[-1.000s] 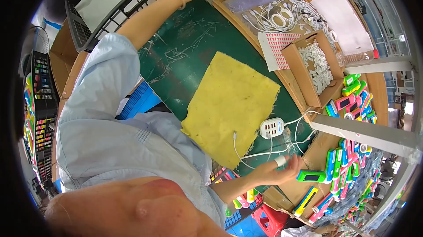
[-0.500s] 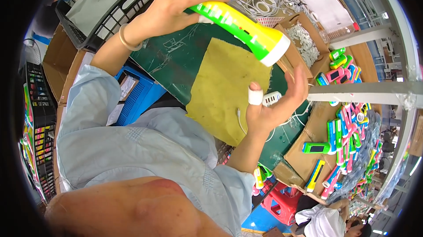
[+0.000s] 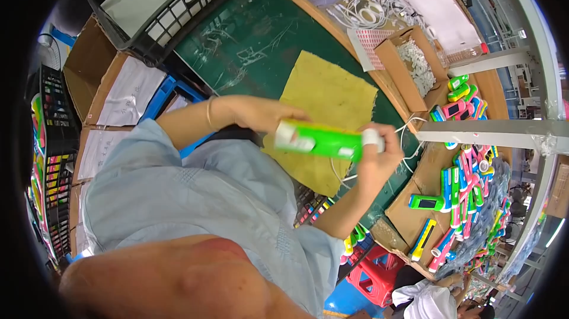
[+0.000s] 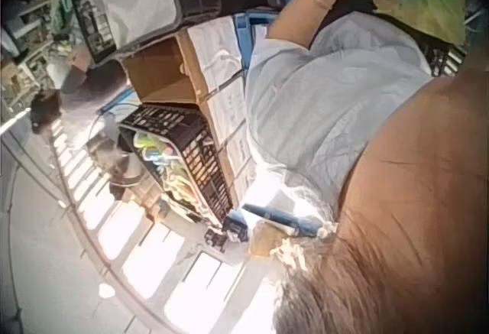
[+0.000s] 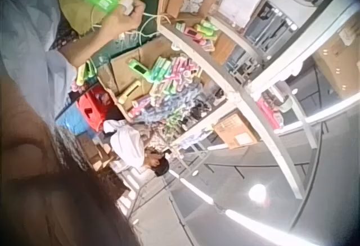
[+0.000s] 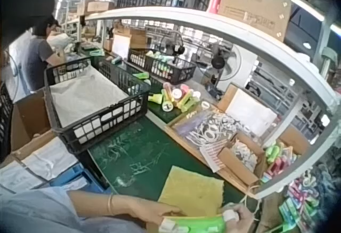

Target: Inspecting and wiping hand-held flashlights at a factory workstation.

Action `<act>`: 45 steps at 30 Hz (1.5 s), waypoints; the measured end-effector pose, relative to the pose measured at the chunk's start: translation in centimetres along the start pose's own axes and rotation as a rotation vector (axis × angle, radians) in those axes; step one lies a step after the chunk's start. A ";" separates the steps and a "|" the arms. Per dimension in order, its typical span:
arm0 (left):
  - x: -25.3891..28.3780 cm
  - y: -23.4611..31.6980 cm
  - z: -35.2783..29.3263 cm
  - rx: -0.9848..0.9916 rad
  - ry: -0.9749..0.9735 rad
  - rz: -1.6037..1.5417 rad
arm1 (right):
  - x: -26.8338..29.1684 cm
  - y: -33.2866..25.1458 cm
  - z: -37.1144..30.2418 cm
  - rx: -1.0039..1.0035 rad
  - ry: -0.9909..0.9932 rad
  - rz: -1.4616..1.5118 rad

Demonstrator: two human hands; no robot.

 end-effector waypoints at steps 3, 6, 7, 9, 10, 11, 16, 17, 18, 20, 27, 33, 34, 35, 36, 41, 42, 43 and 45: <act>-2.8 0.2 -0.1 0.019 -0.184 -0.150 | -4.3 1.1 -1.8 -0.022 -0.227 -0.229; -3.6 -0.8 0.7 0.011 -0.037 -0.261 | -5.4 1.0 -2.7 0.036 -0.150 -0.144; -3.0 -1.3 0.8 0.065 0.073 -0.389 | -4.7 1.2 -2.8 0.133 -0.050 -0.187; -0.9 -1.2 1.5 0.002 0.270 -0.647 | -2.9 1.2 -3.7 0.124 0.049 -0.407; 0.1 -1.2 1.6 0.004 0.351 -0.743 | -2.8 2.0 -4.6 0.083 -0.004 -0.556; 0.7 -1.0 2.1 -0.052 0.327 -0.744 | -2.9 3.2 -5.5 0.040 -0.059 -0.702; 0.5 -1.0 4.0 -0.018 0.316 -0.796 | -4.3 5.7 -8.2 0.071 -0.052 -0.865; 0.2 -1.1 4.2 -0.005 0.292 -0.847 | -4.3 6.1 -8.4 0.053 -0.048 -0.850; 0.1 -1.0 4.3 0.001 0.290 -0.845 | -4.4 6.4 -8.5 0.037 -0.044 -0.834; -0.3 -0.8 4.4 0.024 0.307 -0.823 | -4.4 6.2 -8.4 0.009 0.036 -0.783; -0.2 -2.5 4.5 0.144 0.456 -0.887 | -3.7 6.3 -7.6 0.056 0.178 -0.889; 3.0 1.7 4.5 -0.171 0.504 -0.087 | -3.2 6.4 -7.3 0.110 0.131 -0.912; 4.3 2.2 4.6 -0.225 0.568 0.143 | -3.3 6.4 -6.8 0.127 0.156 -0.944; 4.6 2.0 4.7 -0.214 0.580 0.136 | -3.5 6.3 -6.7 0.125 0.139 -0.939; 5.2 1.8 4.4 -0.195 0.666 0.162 | -3.2 6.5 -6.6 0.048 0.153 -0.812; 4.8 0.3 4.1 -0.159 0.354 -0.500 | -2.9 7.1 -6.5 -0.019 0.149 -0.553; 4.5 -0.3 3.8 -0.145 0.382 -0.564 | -3.0 7.2 -6.8 -0.009 0.152 -0.552; 3.9 0.1 3.5 -0.151 0.446 -0.410 | -3.0 7.2 -7.1 -0.008 0.166 -0.570; 3.4 0.6 3.6 -0.155 0.544 -0.193 | -3.7 8.1 -6.9 0.032 0.199 -0.664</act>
Point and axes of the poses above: each hand's wrist, its own z-axis towards the middle knuckle, its own x-axis out of the back of the hand, y = z × x, the point moved 6 cm from there along z, towards the middle knuckle, and after that the axes turned 4 degrees about -x, right-handed, at the moved point
